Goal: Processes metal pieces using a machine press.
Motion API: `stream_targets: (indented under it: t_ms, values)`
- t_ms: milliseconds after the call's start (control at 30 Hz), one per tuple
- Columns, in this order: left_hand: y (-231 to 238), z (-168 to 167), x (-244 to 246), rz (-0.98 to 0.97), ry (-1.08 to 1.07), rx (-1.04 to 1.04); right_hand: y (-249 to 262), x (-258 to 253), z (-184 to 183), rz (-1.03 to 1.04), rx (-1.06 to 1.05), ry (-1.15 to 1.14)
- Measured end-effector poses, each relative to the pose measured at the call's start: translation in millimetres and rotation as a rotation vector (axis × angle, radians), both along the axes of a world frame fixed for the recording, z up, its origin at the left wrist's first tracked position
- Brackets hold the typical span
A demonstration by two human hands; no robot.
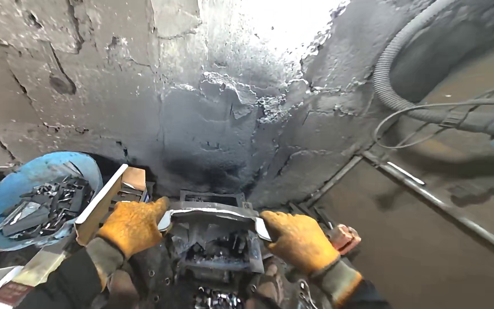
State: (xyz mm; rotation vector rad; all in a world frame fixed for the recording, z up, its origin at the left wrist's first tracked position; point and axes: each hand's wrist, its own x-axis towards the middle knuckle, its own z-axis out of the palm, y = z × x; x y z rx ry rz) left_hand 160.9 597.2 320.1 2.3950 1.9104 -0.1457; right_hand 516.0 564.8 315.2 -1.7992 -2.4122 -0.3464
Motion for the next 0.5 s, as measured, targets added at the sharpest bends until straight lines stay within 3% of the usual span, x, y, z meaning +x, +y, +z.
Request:
stream_targets:
  t_ms: [133,400,500]
  values:
    - [7,-4,-4,-0.036,0.022,0.027,12,10,-11,0.103,0.116,0.016]
    - [2,6,1,-0.011,0.027,-0.072,10,6,-1,0.025,-0.041,0.016]
    - [-10,8,-2,0.015,-0.006,-0.048,0,-7,5,-0.093,-0.203,0.028]
